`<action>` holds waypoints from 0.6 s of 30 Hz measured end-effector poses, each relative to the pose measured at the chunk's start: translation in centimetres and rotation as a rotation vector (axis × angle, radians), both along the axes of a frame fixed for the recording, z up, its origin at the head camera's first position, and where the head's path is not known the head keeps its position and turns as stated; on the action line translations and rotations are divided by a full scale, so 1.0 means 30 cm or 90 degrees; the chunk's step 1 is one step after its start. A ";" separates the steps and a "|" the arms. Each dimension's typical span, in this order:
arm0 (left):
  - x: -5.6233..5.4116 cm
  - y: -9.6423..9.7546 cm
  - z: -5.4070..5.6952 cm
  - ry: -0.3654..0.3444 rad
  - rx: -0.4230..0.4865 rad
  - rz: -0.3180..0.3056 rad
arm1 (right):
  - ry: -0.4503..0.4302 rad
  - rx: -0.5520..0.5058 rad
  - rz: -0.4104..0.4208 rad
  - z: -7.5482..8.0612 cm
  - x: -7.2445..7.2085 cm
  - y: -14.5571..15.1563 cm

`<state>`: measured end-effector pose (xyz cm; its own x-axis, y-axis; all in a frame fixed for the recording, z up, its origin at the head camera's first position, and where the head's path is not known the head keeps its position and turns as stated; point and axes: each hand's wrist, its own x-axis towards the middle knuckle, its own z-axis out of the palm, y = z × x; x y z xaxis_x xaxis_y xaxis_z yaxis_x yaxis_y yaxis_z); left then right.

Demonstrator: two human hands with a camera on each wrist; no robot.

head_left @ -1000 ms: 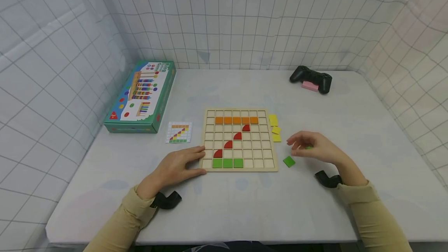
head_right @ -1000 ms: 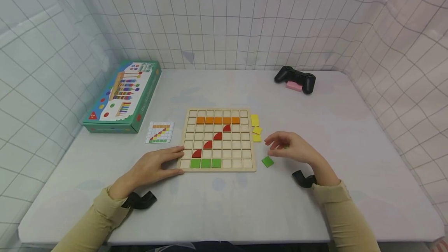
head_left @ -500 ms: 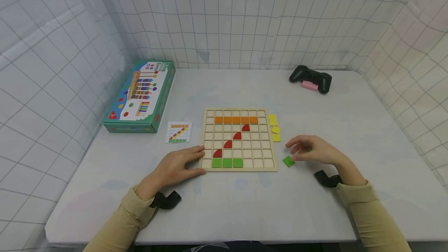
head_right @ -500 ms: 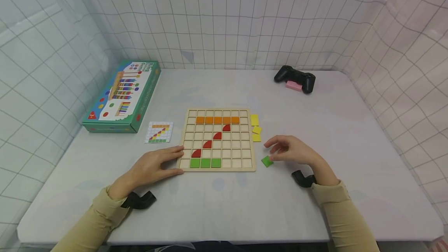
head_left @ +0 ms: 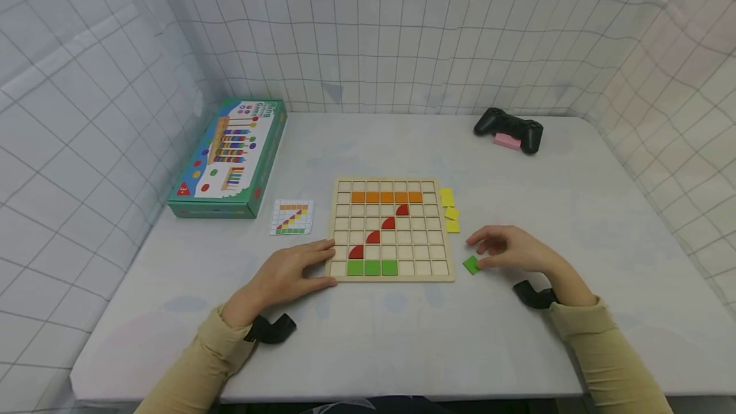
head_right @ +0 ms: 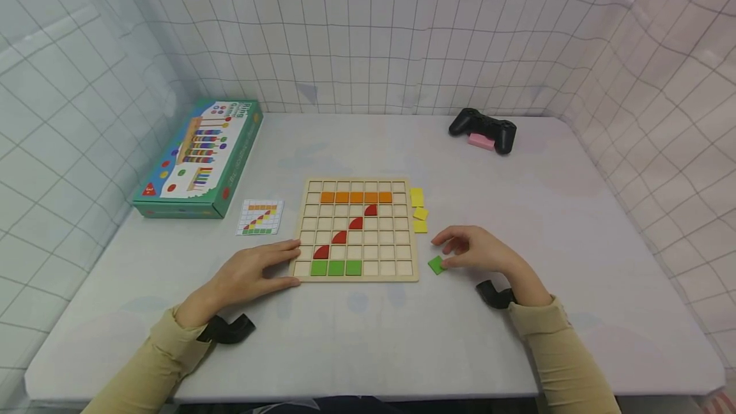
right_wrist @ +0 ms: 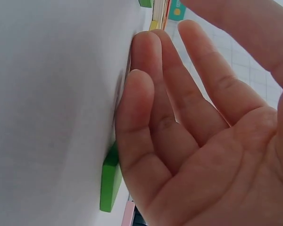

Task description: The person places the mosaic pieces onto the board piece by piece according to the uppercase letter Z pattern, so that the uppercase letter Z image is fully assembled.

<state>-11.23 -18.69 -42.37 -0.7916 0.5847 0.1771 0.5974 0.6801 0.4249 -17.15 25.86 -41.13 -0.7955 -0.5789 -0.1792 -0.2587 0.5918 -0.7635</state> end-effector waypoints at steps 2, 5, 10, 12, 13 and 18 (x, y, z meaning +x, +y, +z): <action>-0.001 0.000 -0.001 0.000 0.002 -0.001 | 0.001 0.004 -0.001 0.002 0.002 -0.003; -0.002 -0.001 -0.005 0.006 0.005 -0.002 | 0.000 0.007 -0.002 0.002 0.003 -0.005; -0.005 -0.002 -0.014 0.022 0.011 -0.001 | 0.004 0.013 -0.006 0.002 0.005 -0.009; -0.004 -0.002 -0.015 0.027 0.015 -0.002 | 0.006 0.017 -0.006 0.002 0.005 -0.008; -0.004 -0.002 -0.016 0.030 0.016 -0.002 | 0.005 0.018 -0.004 0.002 0.005 -0.007; -0.003 -0.003 -0.016 0.027 0.014 -0.002 | 0.004 0.017 0.012 0.001 0.007 -0.006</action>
<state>-11.33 -18.77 -42.83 -0.7814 0.5827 0.2233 0.6172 0.6687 0.4146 -16.95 25.70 -41.09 -0.7861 -0.5885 -0.1891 -0.2749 0.6069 -0.7457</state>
